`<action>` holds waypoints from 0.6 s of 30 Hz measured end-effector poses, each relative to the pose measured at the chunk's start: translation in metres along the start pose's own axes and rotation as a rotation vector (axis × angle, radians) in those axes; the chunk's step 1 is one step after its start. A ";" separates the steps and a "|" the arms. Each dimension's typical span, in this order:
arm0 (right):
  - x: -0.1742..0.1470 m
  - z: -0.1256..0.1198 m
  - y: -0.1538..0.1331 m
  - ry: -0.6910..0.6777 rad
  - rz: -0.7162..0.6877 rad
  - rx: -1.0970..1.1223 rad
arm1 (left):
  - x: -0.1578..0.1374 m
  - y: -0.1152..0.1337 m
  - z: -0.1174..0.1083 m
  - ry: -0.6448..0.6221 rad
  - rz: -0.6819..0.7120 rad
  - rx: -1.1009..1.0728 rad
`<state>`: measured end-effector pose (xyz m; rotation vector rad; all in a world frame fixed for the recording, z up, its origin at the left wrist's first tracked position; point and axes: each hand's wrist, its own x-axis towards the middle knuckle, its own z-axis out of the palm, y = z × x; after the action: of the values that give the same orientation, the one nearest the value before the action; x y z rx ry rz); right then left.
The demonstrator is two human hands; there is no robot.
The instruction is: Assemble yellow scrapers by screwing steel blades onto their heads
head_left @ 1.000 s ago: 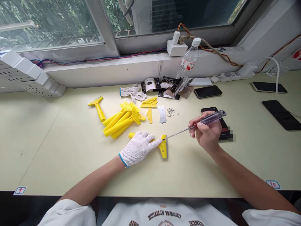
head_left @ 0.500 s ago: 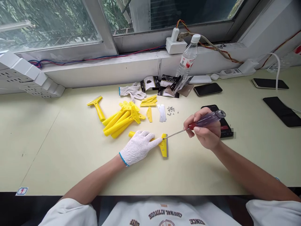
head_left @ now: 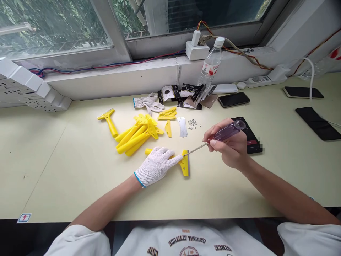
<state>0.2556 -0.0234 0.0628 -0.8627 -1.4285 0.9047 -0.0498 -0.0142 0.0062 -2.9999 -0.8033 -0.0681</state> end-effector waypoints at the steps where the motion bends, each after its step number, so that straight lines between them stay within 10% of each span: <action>1: 0.000 0.000 -0.001 -0.016 0.003 0.002 | 0.000 0.000 0.000 -0.001 -0.001 -0.002; 18: 0.022 -0.003 -0.030 -0.379 0.163 0.122 | 0.000 -0.001 0.000 -0.004 -0.008 -0.012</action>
<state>0.2575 -0.0164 0.0995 -0.7490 -1.6205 1.3186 -0.0504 -0.0140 0.0061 -3.0087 -0.8186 -0.0674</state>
